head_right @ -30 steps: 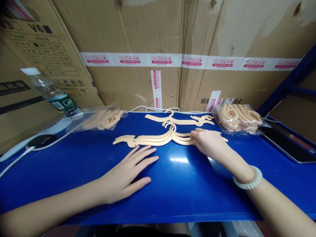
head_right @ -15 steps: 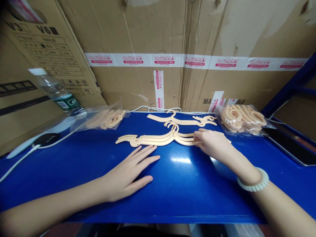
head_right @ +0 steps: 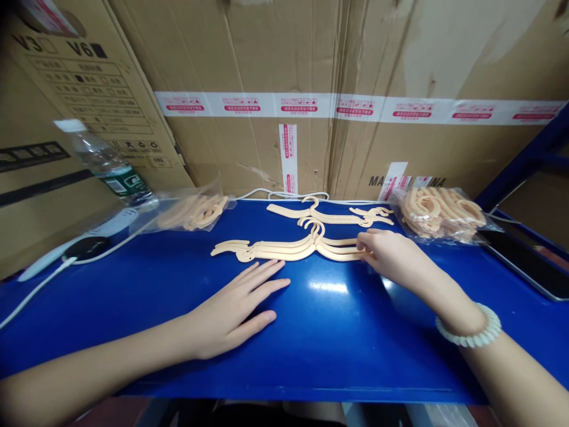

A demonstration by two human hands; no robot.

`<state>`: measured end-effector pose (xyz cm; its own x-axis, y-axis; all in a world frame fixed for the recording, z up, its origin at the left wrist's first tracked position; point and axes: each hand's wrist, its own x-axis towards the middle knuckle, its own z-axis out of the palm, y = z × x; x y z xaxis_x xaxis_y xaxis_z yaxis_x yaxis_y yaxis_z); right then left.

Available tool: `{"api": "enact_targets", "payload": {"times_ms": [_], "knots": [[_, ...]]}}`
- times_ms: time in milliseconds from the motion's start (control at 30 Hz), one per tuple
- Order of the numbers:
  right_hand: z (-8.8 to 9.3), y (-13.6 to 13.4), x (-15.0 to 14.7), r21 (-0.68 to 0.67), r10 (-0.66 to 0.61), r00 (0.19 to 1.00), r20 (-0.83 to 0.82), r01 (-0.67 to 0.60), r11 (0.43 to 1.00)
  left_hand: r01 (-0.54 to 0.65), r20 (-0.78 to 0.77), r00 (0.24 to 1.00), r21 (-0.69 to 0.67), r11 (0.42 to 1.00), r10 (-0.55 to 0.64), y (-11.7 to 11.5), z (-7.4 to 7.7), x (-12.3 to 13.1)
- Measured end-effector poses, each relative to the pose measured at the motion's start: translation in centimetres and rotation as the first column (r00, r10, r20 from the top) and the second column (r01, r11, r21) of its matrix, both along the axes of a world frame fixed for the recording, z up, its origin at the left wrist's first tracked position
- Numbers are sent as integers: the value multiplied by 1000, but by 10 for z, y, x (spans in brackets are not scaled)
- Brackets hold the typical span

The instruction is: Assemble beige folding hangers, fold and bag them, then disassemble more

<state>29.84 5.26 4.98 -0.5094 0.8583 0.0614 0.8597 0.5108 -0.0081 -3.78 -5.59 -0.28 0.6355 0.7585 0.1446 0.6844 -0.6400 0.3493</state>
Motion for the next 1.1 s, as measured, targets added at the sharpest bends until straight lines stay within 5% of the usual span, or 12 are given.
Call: {"api": "enact_targets", "payload": {"times_ms": [1100], "knots": [[15, 5, 9, 89, -162, 984, 70, 156, 984, 10, 133, 991, 66, 998, -19, 3, 6, 1]]}}
